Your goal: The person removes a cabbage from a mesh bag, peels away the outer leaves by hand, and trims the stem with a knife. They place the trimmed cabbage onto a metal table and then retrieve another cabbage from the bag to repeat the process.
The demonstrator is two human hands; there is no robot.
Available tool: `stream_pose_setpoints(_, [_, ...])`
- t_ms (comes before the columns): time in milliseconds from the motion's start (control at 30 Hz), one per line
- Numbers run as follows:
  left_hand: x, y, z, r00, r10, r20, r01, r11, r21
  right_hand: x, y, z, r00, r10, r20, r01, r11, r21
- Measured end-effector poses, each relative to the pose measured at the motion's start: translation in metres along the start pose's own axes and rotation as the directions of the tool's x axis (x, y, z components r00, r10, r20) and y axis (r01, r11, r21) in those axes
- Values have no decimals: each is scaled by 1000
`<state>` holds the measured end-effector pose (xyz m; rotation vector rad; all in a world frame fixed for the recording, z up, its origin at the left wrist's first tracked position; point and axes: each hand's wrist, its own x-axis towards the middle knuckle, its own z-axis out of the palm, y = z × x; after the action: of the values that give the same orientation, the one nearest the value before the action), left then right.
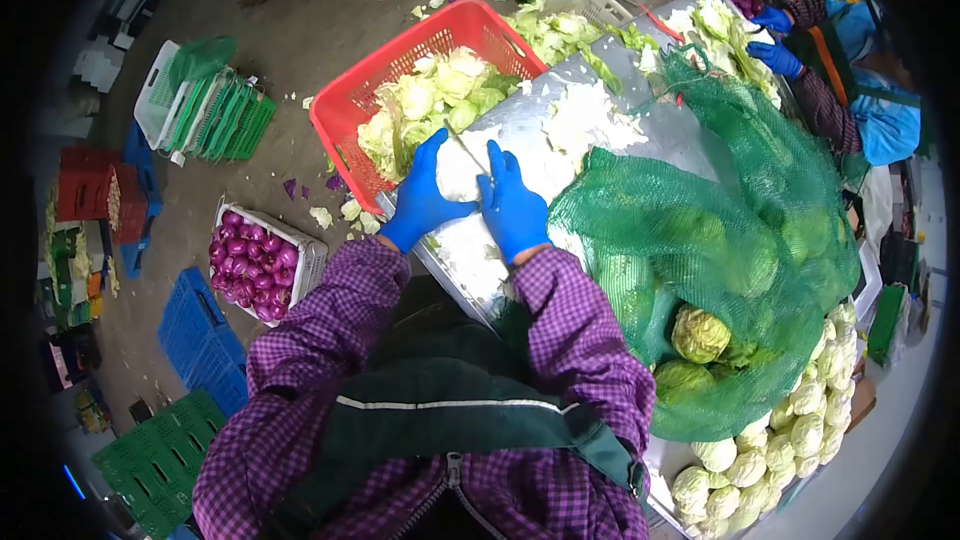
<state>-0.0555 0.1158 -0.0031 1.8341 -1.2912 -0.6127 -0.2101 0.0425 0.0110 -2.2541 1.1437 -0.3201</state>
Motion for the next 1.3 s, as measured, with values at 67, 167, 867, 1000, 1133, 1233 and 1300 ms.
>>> stream_pose_setpoints(67, [-1, 4, -1, 1000, -3, 2, 3, 1000, -10, 17, 4, 1, 996, 12, -91, -9, 999, 43])
stream_pose_setpoints(167, [-16, -10, 4, 996, 84, -15, -84, 996, -32, 46, 29, -1, 920, 376, -108, -299, 854, 426])
stream_pose_setpoints(867, [-15, -32, -16, 990, -128, 58, 139, 949, -282, 6, 3, 13, 929, 216, 299, -369, 530, 764])
stream_pose_setpoints(1000, [-15, -29, -14, 992, -106, 66, 123, 925, -359, 11, 15, 25, 897, 293, 331, -434, 445, 783])
stream_pose_setpoints(1133, [-5, -29, -21, 991, -28, 130, 75, 926, -370, 8, 25, 26, 906, 331, 263, -385, 388, 837])
stream_pose_setpoints(1233, [3, -40, -34, 976, -75, 207, 178, 823, -540, 7, 27, 26, 894, 359, 268, -365, 236, 901])
stream_pose_setpoints(1300, [14, -49, -48, 972, -78, 223, 203, 758, -619, 19, 19, 20, 886, 368, 281, -364, 177, 915])
